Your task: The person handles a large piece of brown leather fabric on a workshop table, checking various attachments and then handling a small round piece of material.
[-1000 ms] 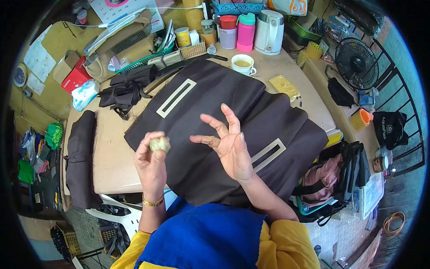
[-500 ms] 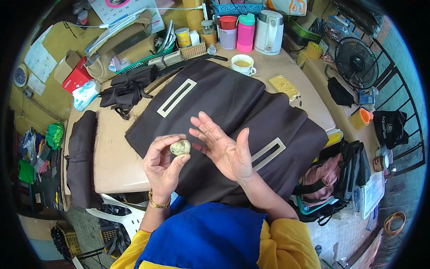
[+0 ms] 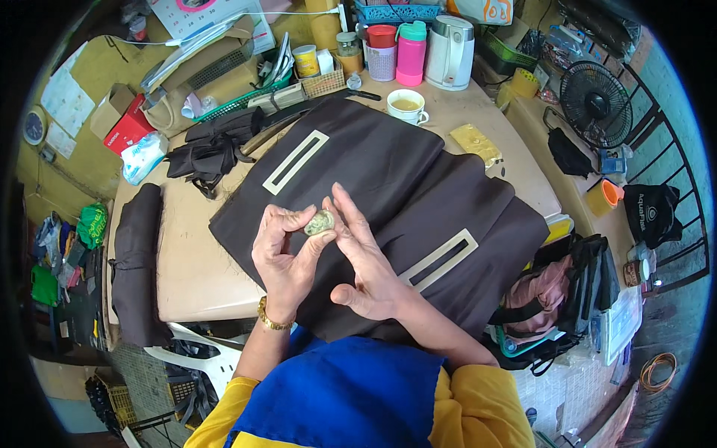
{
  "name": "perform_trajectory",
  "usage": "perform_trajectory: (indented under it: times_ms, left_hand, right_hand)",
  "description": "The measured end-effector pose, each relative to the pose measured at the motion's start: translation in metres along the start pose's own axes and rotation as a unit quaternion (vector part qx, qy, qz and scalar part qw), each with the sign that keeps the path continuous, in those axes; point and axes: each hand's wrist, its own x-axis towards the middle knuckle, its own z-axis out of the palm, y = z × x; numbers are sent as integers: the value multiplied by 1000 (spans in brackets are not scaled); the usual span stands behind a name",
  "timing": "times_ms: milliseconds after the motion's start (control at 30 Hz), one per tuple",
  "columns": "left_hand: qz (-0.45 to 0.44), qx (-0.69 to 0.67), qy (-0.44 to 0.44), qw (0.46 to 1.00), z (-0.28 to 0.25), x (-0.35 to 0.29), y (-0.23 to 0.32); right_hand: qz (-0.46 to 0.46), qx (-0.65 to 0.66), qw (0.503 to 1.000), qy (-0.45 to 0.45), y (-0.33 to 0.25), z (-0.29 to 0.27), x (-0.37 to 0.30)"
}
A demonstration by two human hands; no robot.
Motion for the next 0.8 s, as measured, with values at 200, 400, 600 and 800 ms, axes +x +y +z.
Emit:
perform_trajectory:
  times_ms: [200,400,600,800]
  left_hand:
    - [-288,-470,-39,833,-6,-4,-18]
    - [-381,-644,-20,663,-3,-10,-18]
    - [-280,-467,52,837,1,-9,-16]
    - [-85,-63,-16,994,2,-5,-11]
  right_hand:
    - [14,132,991,-18,11,-14,-2]
    - [18,412,910,-46,12,-10,1]
    - [110,318,938,78,6,-23,4]
    - [-13,-25,1000,7,3,-15,1]
